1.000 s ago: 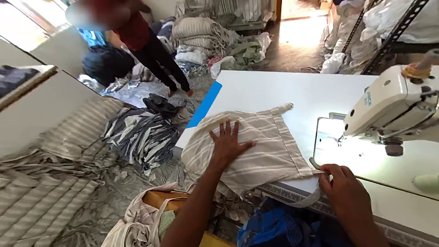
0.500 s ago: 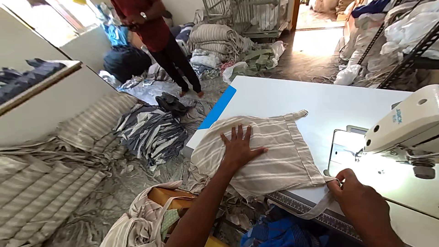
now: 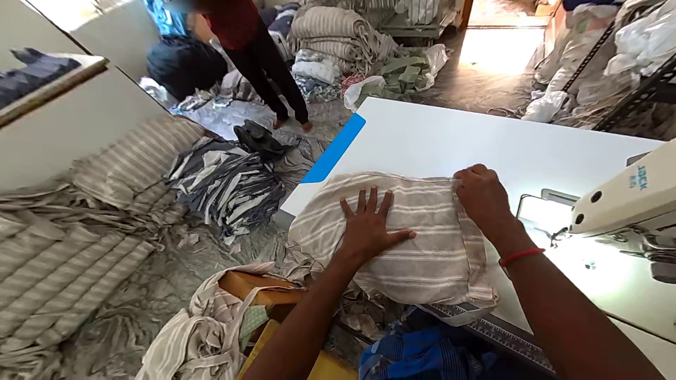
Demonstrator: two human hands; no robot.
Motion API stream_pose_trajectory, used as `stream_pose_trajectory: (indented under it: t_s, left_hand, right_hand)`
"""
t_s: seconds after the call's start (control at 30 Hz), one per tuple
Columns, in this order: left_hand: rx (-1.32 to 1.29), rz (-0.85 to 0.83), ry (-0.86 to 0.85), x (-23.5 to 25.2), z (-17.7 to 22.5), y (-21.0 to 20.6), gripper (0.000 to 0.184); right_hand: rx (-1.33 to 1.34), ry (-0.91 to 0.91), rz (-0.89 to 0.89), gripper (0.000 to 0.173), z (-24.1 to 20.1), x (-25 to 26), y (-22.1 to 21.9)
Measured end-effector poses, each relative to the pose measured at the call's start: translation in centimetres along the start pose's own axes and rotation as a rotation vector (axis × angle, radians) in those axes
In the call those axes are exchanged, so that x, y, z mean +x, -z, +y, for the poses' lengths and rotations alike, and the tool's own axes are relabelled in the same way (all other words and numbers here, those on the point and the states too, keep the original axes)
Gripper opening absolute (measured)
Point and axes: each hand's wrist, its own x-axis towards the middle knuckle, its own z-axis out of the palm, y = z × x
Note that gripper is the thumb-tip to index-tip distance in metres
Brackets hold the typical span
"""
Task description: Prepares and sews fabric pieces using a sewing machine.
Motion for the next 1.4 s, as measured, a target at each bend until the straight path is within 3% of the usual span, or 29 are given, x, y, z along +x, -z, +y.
stream_pose_trajectory:
  t_s: [0.07, 0.17, 0.23, 0.33, 0.5, 0.7, 0.9, 1.2, 1.4]
  left_hand:
    - [-0.044, 0.015, 0.017, 0.0, 0.2, 0.2, 0.109]
    - [-0.254, 0.153, -0.010, 0.5, 2.7, 0.6, 0.062]
    - [-0.437, 0.232, -0.170, 1.4, 5.9, 0.3, 0.035]
    - [-0.636, 0.254, -0.390, 3.0, 10.6, -1.0, 0.026]
    - [-0.469, 0.217, -0.484, 3.2, 12.5, -2.1, 0.034]
    - [-0.376, 0.211, -0.649, -0.2, 11.7, -2.0, 0.043]
    - [-0.286, 0.151, -0.748, -2.8, 13.4, -2.1, 0.056]
    - [-0.402, 0.090, -0.854, -4.1, 17.1, -1.6, 0.075]
    - [-0.347, 0.072, -0.925, -3.0, 18.7, -1.9, 0.079]
  right_hand:
    - [-0.044, 0.034, 0.068, 0.024, 1.1, -0.7, -0.8]
    - [-0.022, 0.029, 0.134, 0.026, 2.3, -3.4, -0.4]
    - [-0.005, 0.013, 0.157, 0.028, 2.7, -4.8, 0.0]
    - [0.014, 0.015, 0.174, 0.029, 3.1, -6.3, 0.3]
    - [-0.099, -0.058, 0.176, 0.031, 2.8, -8.5, 0.8]
    - [-0.261, -0.058, 0.173, 0.035, 0.9, -14.2, 1.1]
    - [-0.321, -0.118, 0.172, 0.042, 1.3, -19.3, 2.0]
    - [-0.311, -0.211, 0.144, 0.038, 3.7, -22.6, 5.1]
    - [-0.321, -0.161, 0.113, 0.045, 5.5, -23.2, 6.0]
